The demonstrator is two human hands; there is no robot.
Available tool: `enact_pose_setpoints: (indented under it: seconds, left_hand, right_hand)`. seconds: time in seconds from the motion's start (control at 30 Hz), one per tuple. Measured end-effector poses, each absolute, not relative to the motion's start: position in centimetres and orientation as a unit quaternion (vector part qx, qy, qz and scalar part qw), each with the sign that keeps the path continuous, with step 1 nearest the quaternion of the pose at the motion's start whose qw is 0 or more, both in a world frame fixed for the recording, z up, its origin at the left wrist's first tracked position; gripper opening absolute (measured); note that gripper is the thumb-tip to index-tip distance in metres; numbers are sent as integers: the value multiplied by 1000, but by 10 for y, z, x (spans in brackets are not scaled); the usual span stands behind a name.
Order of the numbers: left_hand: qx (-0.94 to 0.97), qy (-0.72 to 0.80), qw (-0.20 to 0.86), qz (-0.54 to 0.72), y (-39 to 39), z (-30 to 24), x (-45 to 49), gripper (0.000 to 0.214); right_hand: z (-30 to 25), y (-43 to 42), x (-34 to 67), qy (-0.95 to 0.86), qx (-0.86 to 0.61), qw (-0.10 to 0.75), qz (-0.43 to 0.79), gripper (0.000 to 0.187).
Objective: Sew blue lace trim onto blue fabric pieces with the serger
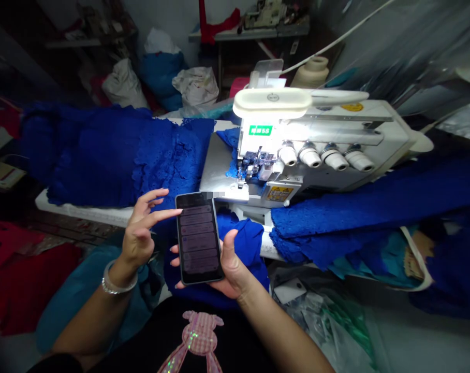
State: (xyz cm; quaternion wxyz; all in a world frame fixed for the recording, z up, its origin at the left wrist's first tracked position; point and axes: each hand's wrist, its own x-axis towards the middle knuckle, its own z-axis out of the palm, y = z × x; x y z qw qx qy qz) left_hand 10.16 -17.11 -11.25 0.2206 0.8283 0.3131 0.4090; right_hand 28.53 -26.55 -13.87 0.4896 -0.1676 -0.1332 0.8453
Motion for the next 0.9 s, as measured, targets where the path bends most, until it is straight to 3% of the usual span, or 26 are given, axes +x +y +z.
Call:
enact_pose_setpoints:
  seconds: [0.23,0.9]
  left_hand:
    - [862,277,167,389,-168,-113,106,70]
    - [772,354,252,464,-173,-120,96,80]
  right_hand:
    - [-140,-266,283,-131,-165,490,846,91]
    - [-140,-266,282,-129,-171,493,843,91]
